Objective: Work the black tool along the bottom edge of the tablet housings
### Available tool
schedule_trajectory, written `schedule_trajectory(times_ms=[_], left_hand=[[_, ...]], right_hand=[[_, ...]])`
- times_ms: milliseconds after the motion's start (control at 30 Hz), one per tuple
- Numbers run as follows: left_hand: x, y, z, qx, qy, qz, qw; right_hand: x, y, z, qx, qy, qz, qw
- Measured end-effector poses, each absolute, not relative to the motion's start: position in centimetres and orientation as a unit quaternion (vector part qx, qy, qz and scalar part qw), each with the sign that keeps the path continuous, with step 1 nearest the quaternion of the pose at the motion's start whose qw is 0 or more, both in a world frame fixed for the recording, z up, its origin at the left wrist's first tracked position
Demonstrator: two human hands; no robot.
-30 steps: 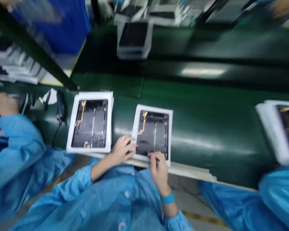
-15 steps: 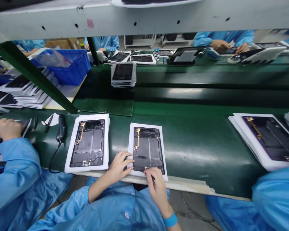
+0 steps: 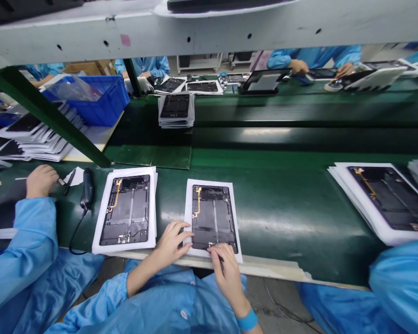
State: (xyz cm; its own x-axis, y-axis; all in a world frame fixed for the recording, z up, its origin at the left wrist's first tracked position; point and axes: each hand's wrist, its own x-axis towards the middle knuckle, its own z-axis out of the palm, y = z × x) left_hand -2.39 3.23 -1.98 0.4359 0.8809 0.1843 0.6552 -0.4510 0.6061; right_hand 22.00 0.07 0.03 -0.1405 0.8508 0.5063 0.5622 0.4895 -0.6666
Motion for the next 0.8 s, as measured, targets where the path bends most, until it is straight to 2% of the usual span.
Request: schedule_trajectory(times_ms=[600, 800], left_hand=[[-2.4, 3.2, -1.7, 0.818, 0.473, 0.239, 0.222], [-2.2, 3.6, -1.4, 0.825, 0.476, 0.243, 0.184]], right_hand=[[22.0, 0.0, 0.1, -0.481, -0.733, 0.167, 0.451], [21.6, 0.6, 1.4, -0.465, -0.737, 0.149, 0.467]])
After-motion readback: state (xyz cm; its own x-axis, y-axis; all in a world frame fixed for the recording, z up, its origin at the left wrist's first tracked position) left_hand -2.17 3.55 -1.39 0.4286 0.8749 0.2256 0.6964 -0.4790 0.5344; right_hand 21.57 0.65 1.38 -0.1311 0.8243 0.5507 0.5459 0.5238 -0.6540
